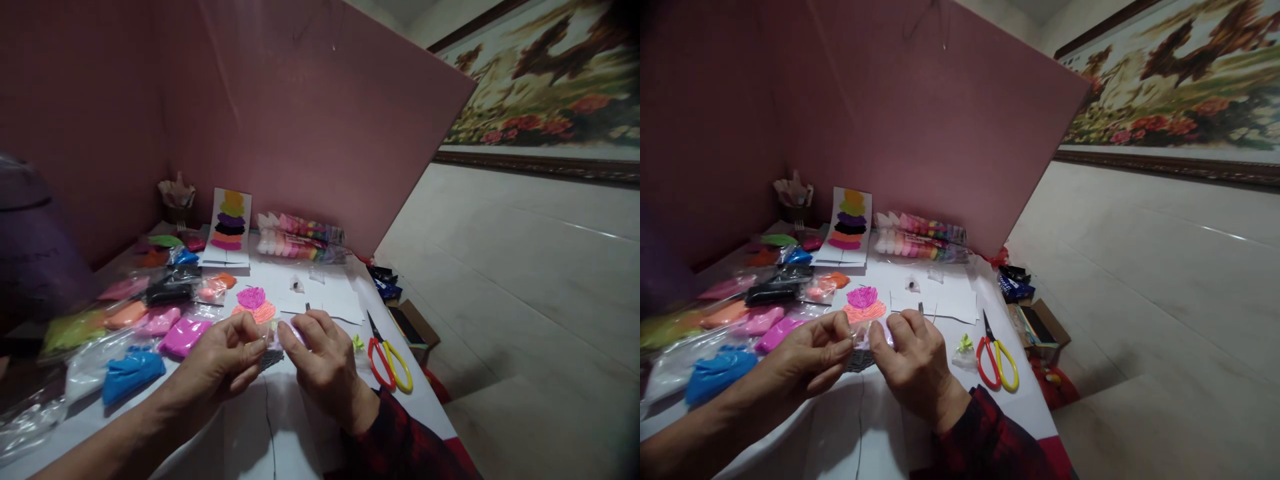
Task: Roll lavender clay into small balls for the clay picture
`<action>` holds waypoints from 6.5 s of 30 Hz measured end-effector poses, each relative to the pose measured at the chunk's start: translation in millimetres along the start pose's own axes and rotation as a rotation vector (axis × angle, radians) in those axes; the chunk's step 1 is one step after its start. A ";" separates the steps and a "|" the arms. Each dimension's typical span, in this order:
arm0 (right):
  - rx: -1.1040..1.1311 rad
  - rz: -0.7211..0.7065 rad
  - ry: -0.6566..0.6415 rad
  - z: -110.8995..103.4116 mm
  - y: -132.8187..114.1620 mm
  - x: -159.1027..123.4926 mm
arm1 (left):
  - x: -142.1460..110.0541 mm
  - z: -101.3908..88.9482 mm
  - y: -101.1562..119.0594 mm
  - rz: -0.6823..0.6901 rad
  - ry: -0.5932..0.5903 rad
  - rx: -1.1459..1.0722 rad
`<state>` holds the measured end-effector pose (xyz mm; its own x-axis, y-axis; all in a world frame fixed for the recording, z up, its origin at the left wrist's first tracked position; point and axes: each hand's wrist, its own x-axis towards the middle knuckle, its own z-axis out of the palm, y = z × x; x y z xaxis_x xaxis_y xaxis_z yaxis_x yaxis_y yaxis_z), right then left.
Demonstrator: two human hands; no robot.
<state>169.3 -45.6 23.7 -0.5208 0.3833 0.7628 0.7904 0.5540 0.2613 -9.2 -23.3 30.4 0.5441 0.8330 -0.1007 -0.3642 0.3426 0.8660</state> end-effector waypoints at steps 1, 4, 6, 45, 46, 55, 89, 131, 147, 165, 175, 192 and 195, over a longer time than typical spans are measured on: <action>0.000 0.003 0.003 -0.4 -0.3 0.1 | -0.2 0.3 0.2 0.001 -0.001 0.005; 0.002 0.019 -0.004 -1.5 -1.2 0.5 | 0.2 0.6 -0.1 0.013 0.000 0.018; 0.009 0.026 -0.007 -2.0 -1.6 0.5 | 0.9 0.3 -0.9 0.026 -0.001 0.016; 0.028 0.077 -0.032 4.2 -1.2 0.7 | 2.9 -6.7 -5.7 -0.012 0.092 0.098; 0.029 0.076 -0.032 4.3 -1.1 0.8 | 2.8 -6.9 -5.5 -0.017 0.101 0.091; 0.041 0.065 -0.012 5.0 -1.0 2.6 | 4.0 -9.0 -5.3 -0.017 0.065 0.096; 0.051 0.111 -0.075 2.9 -3.2 0.2 | 4.5 -7.7 -6.0 0.018 0.030 0.058; 0.385 0.326 -0.115 9.0 -6.9 -3.5 | 2.9 -9.5 -4.4 0.040 0.151 0.085; 0.469 0.334 -0.126 10.0 -5.3 -2.7 | -0.8 -6.0 -2.0 0.011 0.110 -0.038; 0.242 0.221 -0.136 10.3 -1.4 -3.5 | -0.5 -7.1 -4.7 0.052 0.139 0.062; -0.100 0.075 -0.024 4.1 4.2 -2.0 | 2.1 -2.8 -1.9 -0.086 0.151 0.022; -0.080 0.045 -0.027 -3.7 1.5 -0.8 | 0.4 -5.5 -3.7 -0.037 0.082 0.061; -0.085 0.055 -0.033 -4.9 0.6 -0.4 | 0.4 -5.1 -2.0 -0.037 0.063 0.060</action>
<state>171.6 -49.0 26.4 -0.4850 0.4365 0.7578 0.8418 0.4676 0.2695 -12.1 -21.4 26.1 0.5068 0.8466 -0.1626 -0.2978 0.3489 0.8886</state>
